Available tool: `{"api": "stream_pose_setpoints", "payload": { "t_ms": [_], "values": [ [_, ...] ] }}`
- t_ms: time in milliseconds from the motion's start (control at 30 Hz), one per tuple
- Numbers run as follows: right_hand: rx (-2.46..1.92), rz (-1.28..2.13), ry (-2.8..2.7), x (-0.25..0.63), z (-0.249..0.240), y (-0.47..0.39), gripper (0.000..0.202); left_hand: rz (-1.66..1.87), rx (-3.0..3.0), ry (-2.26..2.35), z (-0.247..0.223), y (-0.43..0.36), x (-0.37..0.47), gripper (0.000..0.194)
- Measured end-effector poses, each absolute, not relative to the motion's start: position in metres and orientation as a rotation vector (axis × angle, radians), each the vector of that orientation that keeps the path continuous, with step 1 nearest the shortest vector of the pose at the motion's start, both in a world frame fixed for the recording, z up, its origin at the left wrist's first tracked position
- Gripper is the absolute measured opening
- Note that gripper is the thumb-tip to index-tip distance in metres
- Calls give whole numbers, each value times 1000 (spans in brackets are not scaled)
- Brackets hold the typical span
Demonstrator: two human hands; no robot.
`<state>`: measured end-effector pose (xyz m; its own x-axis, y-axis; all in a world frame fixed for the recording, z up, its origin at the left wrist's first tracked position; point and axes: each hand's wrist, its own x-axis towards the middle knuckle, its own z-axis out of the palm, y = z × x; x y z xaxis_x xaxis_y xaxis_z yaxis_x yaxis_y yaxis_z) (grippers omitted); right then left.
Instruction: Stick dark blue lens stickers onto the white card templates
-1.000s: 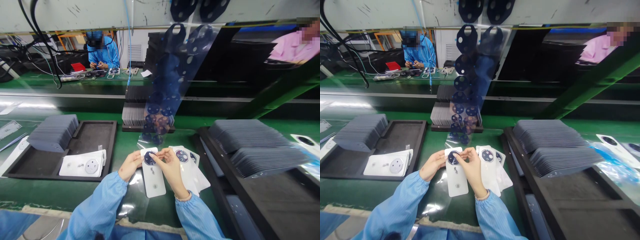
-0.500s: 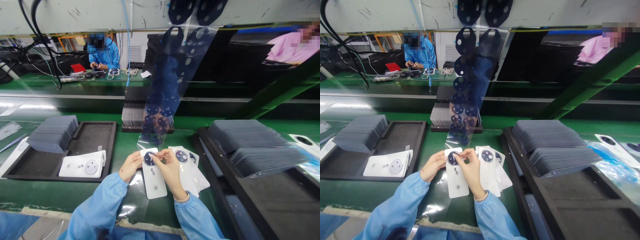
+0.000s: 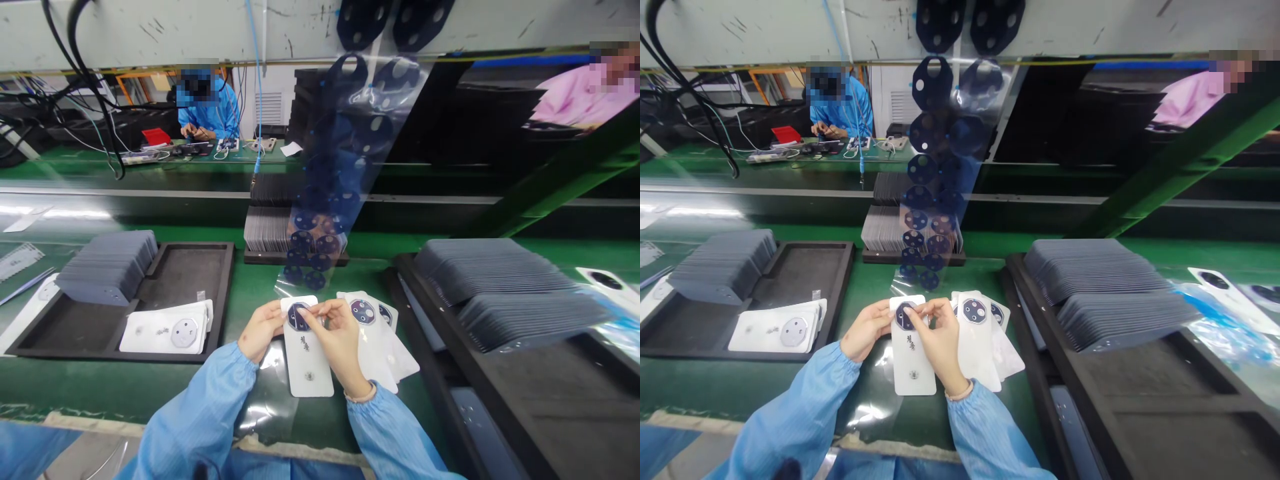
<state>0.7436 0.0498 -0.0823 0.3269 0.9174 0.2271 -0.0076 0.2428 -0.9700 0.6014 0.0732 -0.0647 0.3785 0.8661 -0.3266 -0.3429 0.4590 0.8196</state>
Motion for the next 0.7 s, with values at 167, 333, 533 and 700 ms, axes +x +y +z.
{"api": "stream_pose_setpoints", "payload": {
  "t_ms": [167, 333, 533, 700],
  "values": [
    [-1073, 416, -1377, 740, -82, 38, 22, 874, 744, 874, -68, 73, 600, 35],
    [-929, 300, -1568, 734, -77, 26, 25, 999, 759, 987, -81, 79, 597, 35],
    [-1164, 727, -1058, 739, -78, 40, 28, 972, 782, 951, -80, 75, 600, 43],
    [-1169, 869, -993, 744, -84, 49, 34, 958, 775, 928, -74, 71, 603, 47]
  ]
}}
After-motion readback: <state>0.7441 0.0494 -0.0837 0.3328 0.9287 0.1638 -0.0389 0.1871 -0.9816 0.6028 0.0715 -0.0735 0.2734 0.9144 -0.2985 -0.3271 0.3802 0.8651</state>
